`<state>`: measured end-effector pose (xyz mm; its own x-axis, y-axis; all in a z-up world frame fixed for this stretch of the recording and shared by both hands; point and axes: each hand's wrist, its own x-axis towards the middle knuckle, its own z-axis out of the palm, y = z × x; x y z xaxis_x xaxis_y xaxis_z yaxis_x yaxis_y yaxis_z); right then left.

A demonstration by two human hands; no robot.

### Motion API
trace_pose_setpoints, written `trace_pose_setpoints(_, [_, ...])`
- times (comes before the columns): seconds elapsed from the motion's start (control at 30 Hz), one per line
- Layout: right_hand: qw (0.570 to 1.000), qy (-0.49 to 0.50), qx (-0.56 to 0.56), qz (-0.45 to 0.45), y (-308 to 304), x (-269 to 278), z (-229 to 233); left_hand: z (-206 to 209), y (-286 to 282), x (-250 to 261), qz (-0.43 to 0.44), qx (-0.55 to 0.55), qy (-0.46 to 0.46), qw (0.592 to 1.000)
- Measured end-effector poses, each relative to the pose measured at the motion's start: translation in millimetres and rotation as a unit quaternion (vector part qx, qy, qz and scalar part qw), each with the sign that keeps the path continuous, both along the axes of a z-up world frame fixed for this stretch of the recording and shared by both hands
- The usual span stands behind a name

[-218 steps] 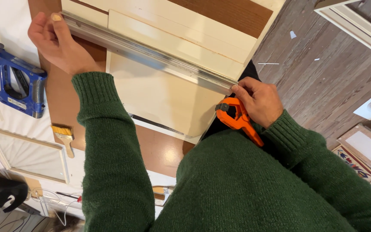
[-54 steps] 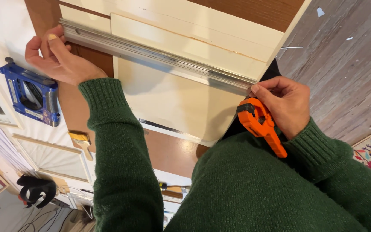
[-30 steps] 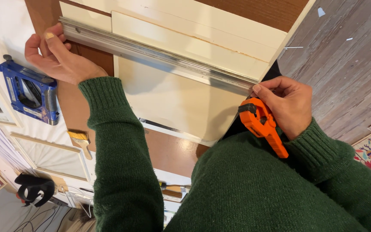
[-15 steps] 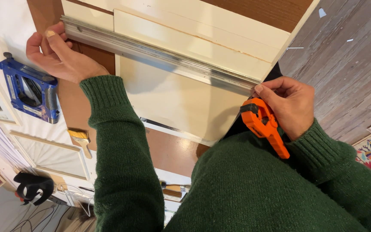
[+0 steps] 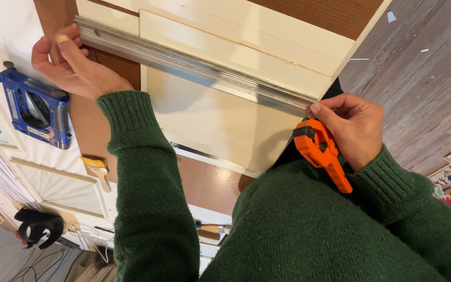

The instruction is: Using a utility knife and metal ruler to cut and prepare mounting materials for artwork.

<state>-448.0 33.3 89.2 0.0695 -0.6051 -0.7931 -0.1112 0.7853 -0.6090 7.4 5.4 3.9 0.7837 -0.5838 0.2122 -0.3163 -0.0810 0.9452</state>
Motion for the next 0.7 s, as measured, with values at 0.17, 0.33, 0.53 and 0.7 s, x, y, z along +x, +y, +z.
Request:
trace_pose_setpoints(0.17, [1.000,-0.002,0.005,-0.005,-0.4,0.3,0.6,-0.8,-0.4,0.0,-0.005,-0.004,0.000,1.000])
trace_pose_setpoints(0.33, [1.000,-0.001,0.007,-0.005,-1.0,0.9,2.4,-0.7,-0.9,1.5,-0.008,-0.015,0.000,1.000])
trace_pose_setpoints(0.53, [1.000,0.004,0.004,0.002,-0.1,1.9,4.0,2.1,-1.4,1.1,-0.009,-0.019,0.012,1.000])
trace_pose_setpoints(0.7, [1.000,0.009,0.001,0.003,1.0,0.5,1.0,-4.5,0.3,5.6,-0.018,-0.030,-0.004,0.999])
